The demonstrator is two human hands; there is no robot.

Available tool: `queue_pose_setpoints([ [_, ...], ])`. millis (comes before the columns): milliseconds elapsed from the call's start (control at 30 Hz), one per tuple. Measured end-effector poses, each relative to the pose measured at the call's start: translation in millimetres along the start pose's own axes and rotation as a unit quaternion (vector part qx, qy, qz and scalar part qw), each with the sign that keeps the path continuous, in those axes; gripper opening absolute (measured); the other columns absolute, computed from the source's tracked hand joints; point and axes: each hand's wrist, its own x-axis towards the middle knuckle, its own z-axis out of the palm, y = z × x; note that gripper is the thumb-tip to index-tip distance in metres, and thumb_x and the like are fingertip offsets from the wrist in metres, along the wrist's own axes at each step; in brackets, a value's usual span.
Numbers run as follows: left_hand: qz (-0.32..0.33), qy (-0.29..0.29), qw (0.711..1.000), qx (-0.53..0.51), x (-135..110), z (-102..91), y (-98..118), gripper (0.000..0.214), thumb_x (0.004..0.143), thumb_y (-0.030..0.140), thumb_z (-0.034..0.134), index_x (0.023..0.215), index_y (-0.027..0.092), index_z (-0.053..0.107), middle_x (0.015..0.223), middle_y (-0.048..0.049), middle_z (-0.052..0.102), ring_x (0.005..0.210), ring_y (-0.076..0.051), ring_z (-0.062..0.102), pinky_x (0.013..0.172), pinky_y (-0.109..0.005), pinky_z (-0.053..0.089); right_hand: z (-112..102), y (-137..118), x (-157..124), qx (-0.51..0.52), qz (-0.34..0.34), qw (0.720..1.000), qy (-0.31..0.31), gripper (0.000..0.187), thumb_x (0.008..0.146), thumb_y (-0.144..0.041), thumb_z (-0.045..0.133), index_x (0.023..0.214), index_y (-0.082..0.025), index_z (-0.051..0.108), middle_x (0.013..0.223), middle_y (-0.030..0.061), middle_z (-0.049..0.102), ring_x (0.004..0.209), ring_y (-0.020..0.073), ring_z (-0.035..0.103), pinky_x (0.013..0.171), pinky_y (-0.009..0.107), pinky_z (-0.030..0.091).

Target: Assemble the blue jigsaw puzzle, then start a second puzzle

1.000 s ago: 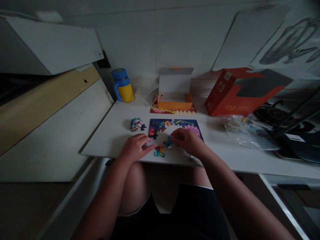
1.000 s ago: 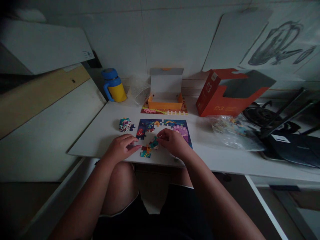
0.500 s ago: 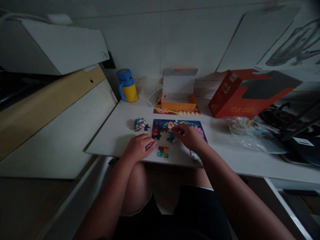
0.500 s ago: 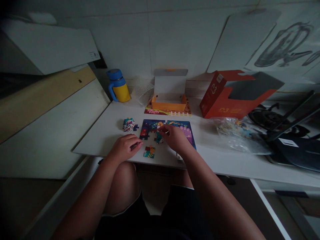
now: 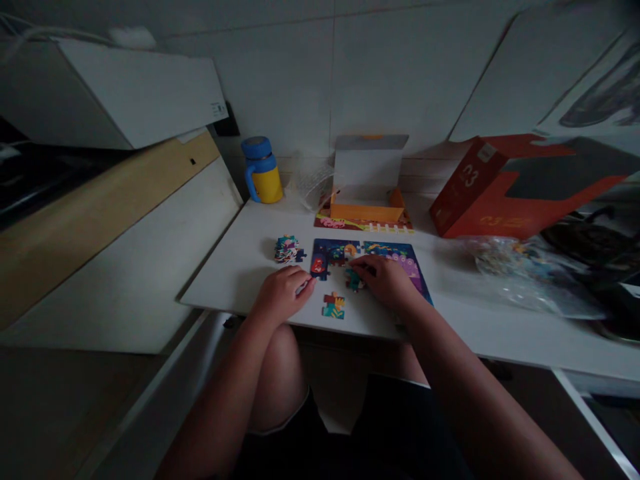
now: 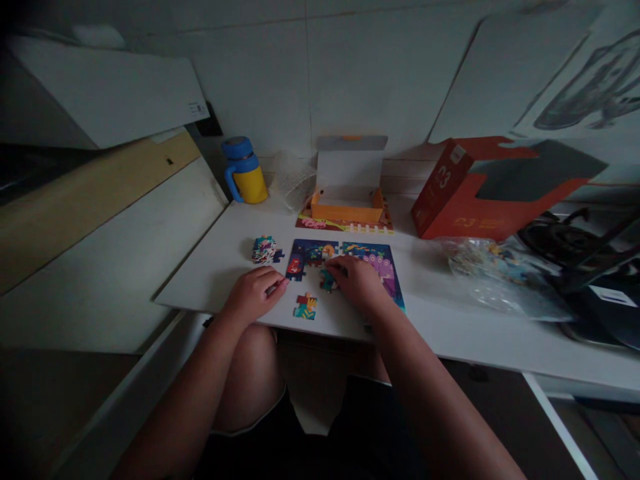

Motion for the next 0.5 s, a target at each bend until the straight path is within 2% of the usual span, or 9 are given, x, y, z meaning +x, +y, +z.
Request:
queue_pose_setpoints([
  [167, -0.085, 0.125, 0.988, 0.026, 4.6, -4.5, -7.8, 0.007, 0.105, 0.026, 0.062, 0.105, 0.022, 0.068, 0.095, -0.006, 0.071, 0.085, -0.022, 0.067, 0.083, -0.036, 0.055, 0.8, -1.5, -2.6, -0.004, -0.015, 1.0, 0.011, 0.024, 0.105, -0.027, 0.06, 0.118, -0.023, 0.081, 0.118, 0.0081, 0.082, 0.103, 0.0255, 0.076, 0.092, 0.036, 0.055],
  [267, -0.151, 0.209, 0.966, 0.023, 8.9, -6.5, -21.4, 0.019, 0.1, 0.033, 0.072, 0.115, 0.022, 0.067, 0.102, -0.0071, 0.069, 0.089, -0.023, 0.067, 0.084, -0.037, 0.057, 0.4, -2.7, -2.6, 0.017, -0.017, 0.999, 0.024, 0.023, 0.104, -0.026, 0.061, 0.115, -0.023, 0.08, 0.116, 0.0086, 0.082, 0.103, 0.0252, 0.076, 0.093, 0.036, 0.055],
  [333, -0.183, 0.22, 0.958, 0.014, 11.5, -5.2, -34.1, 0.037, 0.093, 0.039, 0.081, 0.123, 0.022, 0.067, 0.112, -0.009, 0.068, 0.096, -0.024, 0.068, 0.089, -0.039, 0.059, 0.4, -2.5, -2.9, 0.043, -0.009, 0.998, 0.037, 0.022, 0.103, -0.027, 0.061, 0.115, -0.023, 0.08, 0.113, 0.0083, 0.082, 0.099, 0.0241, 0.076, 0.09, 0.035, 0.055],
  [400, -0.214, 0.203, 0.955, -0.015, 13.7, -2.1, -47.5, 0.052, 0.086, 0.043, 0.087, 0.13, 0.022, 0.065, 0.12, -0.0107, 0.067, 0.099, -0.026, 0.068, 0.094, -0.043, 0.058, 0.0, -2.2, -3.6, 0.068, -0.004, 0.996, 0.054, 0.022, 0.103, -0.029, 0.062, 0.114, -0.023, 0.08, 0.11, 0.0075, 0.082, 0.091, 0.0221, 0.075, 0.084, 0.033, 0.055],
  [500, -0.255, 0.182, 0.947, -0.072, 16.4, 3.6, -63.9, 0.062, 0.082, 0.047, 0.09, 0.134, 0.024, 0.065, 0.123, -0.011, 0.068, 0.097, -0.025, 0.069, 0.093, -0.043, 0.058, -2.6, -3.7, -5.1, 0.092, 0.008, 0.991, 0.1, 0.024, 0.103, -0.033, 0.062, 0.113, -0.023, 0.08, 0.102, 0.0062, 0.081, 0.079, 0.0196, 0.072, 0.075, 0.031, 0.053],
])
